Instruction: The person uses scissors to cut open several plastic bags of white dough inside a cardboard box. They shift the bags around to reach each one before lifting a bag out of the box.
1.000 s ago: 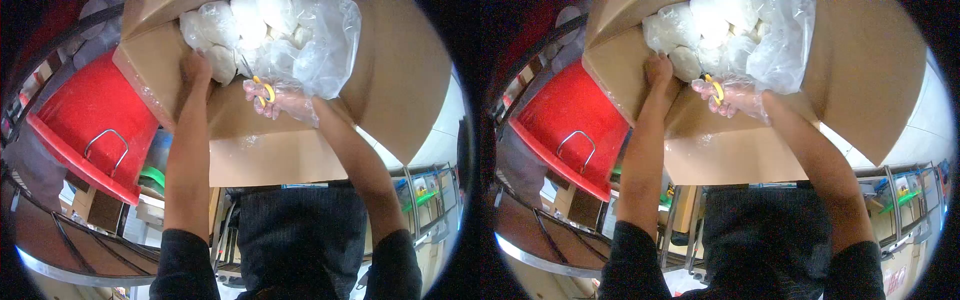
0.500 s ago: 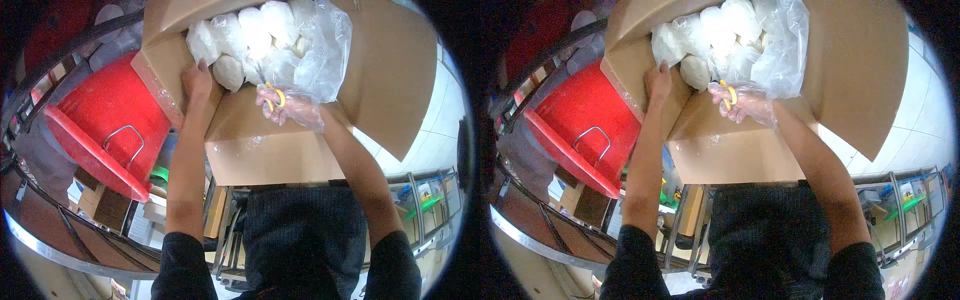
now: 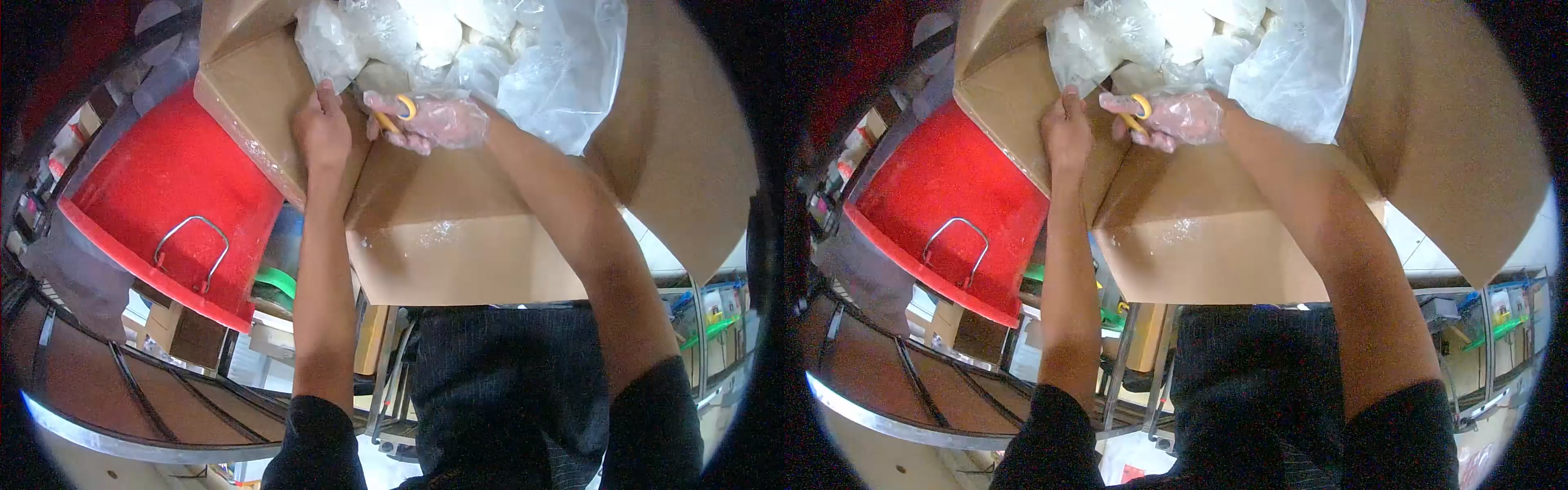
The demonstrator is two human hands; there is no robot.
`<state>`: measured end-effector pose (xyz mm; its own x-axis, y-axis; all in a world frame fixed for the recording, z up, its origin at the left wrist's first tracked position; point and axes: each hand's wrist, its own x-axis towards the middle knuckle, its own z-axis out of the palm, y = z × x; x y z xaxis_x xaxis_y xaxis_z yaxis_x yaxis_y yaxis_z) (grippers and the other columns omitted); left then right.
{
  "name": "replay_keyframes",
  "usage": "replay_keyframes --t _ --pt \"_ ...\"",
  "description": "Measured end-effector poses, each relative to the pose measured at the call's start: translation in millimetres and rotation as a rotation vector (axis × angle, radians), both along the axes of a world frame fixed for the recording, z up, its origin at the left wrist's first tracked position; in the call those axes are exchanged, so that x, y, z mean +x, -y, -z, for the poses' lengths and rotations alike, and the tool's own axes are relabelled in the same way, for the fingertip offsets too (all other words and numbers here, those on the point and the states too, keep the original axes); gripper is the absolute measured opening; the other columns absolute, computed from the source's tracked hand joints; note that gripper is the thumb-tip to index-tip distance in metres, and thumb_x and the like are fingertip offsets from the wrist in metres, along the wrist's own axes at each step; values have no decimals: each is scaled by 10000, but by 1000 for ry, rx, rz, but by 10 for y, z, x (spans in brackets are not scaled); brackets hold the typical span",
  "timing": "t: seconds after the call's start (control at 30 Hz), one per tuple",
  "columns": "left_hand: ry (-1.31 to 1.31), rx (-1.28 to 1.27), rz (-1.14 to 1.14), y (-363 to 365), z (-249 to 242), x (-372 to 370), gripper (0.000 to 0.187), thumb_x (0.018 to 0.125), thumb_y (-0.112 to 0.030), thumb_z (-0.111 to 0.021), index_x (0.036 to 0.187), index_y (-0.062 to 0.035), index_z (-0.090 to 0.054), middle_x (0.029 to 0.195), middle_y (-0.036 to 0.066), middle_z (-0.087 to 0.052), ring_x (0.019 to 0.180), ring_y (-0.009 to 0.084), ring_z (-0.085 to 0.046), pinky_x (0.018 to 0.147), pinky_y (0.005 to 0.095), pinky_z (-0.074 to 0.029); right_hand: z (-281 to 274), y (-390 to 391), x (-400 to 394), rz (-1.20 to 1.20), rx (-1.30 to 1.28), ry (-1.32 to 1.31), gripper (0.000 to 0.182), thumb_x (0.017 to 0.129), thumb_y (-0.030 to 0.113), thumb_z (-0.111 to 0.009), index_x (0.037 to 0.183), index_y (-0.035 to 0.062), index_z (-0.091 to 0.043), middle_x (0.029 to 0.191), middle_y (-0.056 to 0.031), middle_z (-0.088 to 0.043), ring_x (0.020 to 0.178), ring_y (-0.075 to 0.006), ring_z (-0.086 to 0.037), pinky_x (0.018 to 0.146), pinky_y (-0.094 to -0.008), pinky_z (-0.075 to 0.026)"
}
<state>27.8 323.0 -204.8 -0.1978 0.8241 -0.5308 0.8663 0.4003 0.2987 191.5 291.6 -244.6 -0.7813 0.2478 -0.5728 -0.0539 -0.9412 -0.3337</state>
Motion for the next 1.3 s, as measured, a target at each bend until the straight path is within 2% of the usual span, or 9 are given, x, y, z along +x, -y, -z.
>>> replay_keyframes --t 0.33,0.4,0.63,0.7,0.77,0.9,1.07,1.13,1.3 --pt "100 -114 3 -70 -247 -93 434 911 -326 -365 922 48 -585 765 206 -610 726 330 -593 677 382 -442 16 -84 53 -73 410 150 475 813 555 -491 826 85 -553 550 64 -374 475 -20 -326 422 -181 -256" --pt "170 -63 88 -72 -242 -160 430 916 -325 -368 894 50 -577 727 178 -598 667 264 -567 670 362 -434 72 -109 10 -30 25 -68 441 809 523 -518 821 83 -557 569 65 -385 505 -18 -333 437 -192 -260" --pt "358 -146 -68 5 -230 -180 384 924 -322 -389 780 1 -538 622 16 -471 602 97 -425 578 273 -385 -163 -58 157 73 323 44 422 815 520 -513 845 103 -571 602 65 -415 509 -27 -312 468 -166 -279" --pt "418 -173 -204 -9 -410 -68 362 913 -339 -417 757 -31 -524 610 -35 -417 578 68 -391 536 234 -351 76 80 113 2 11 -149 401 794 473 -567 926 95 -576 690 30 -488 528 -32 -328 513 -150 -311" --pt "422 -198 -142 -7 -420 -191 358 909 -344 -424 765 -33 -527 613 -42 -421 577 65 -384 530 230 -347 -21 124 90 403 -48 -348 428 807 483 -550 972 88 -557 724 14 -502 513 -34 -332 506 -138 -321" --pt "408 -213 -9 -81 -457 -201 355 905 -356 -427 782 -41 -535 611 -43 -422 579 54 -391 524 226 -351 18 66 59 -19 -91 -217 504 852 511 -457 1055 52 -501 707 35 -484 494 -42 -343 473 -153 -324" --pt "187 -93 337 -209 -531 -229 395 902 -371 -429 729 -27 -517 578 -9 -437 573 86 -419 535 258 -375 18 59 -24 122 -247 -419 546 824 562 -452 851 28 -562 530 -5 -485 386 -47 -401 375 -171 -361" --pt "118 -145 334 -228 -632 -148 386 873 -279 -400 799 64 -561 788 256 -567 738 407 -542 706 436 -400 -64 44 -14 89 -212 -371 557 811 575 -461 836 27 -557 524 -5 -481 387 -46 -399 372 -171 -359" --pt "-19 -86 512 -201 -620 -134 398 872 -287 -384 784 48 -578 803 259 -577 780 414 -546 735 451 -404 -53 20 -96 94 -75 -299 574 768 620 -494 764 47 -527 537 1 -473 379 -36 -375 353 -157 -325"
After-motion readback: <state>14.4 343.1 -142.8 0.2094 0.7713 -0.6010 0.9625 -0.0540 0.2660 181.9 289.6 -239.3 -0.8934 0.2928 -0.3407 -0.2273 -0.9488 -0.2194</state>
